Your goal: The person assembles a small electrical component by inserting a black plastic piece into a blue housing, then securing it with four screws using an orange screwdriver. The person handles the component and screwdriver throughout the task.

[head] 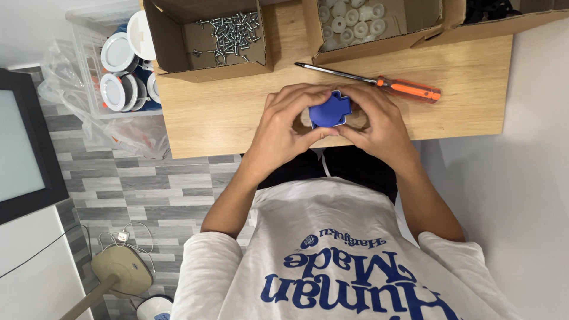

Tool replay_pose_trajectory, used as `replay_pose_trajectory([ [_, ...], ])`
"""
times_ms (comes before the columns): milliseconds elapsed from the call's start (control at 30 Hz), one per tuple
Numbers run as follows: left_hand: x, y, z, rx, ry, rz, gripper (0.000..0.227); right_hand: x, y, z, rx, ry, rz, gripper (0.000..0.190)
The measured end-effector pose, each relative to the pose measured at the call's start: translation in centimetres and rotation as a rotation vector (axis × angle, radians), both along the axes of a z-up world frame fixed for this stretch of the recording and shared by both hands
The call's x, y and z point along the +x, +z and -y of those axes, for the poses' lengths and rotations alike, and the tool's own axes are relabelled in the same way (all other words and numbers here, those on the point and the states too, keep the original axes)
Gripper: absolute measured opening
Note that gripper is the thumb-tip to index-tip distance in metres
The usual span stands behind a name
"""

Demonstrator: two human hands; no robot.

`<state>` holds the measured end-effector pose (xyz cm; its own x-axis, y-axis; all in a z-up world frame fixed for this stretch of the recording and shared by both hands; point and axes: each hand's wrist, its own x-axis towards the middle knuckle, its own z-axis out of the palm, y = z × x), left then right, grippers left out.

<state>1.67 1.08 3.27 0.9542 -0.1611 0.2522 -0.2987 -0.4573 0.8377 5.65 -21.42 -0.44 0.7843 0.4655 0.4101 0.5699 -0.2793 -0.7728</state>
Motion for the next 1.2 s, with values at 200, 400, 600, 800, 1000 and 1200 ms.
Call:
replay_pose_trajectory([
  [200, 0.1, 0.7, 0.0, -0.021, -0.049, -0.017, 0.042, -0.2, -0.2, 0.2, -0.015, -0.006, 0.015, 0.058],
  [400, 0.1, -0.9, 0.6, -0.085, -0.018, -0.003, 0.043, -0.2, -0.3, 0.2, -0.022, -0.010, 0.023, 0.055],
  [600, -0.1, -0.4, 0.2, 0.002, -0.023, 0.033, 0.043, -0.5, -1.0, 0.7, -0.058, 0.005, 0.002, 0.058],
  [800, -0.3, -1.8, 0.6, -0.025, -0.005, 0.049, 0.043, 0.5, 6.2, 2.0, -0.248, 0.181, -0.154, 0.069],
  [1000, -0.7, -1.8, 1.4, 0.012, 0.019, 0.025, 0.038, 4.8, 12.3, 3.1, -0.244, 0.203, 0.173, 0.047],
  [1200, -0.9, -3.5, 1.4, 0.008, 0.013, 0.118, 0.043, 11.3, 12.5, -0.5, -0.721, 0.068, -0.082, 0.036],
])
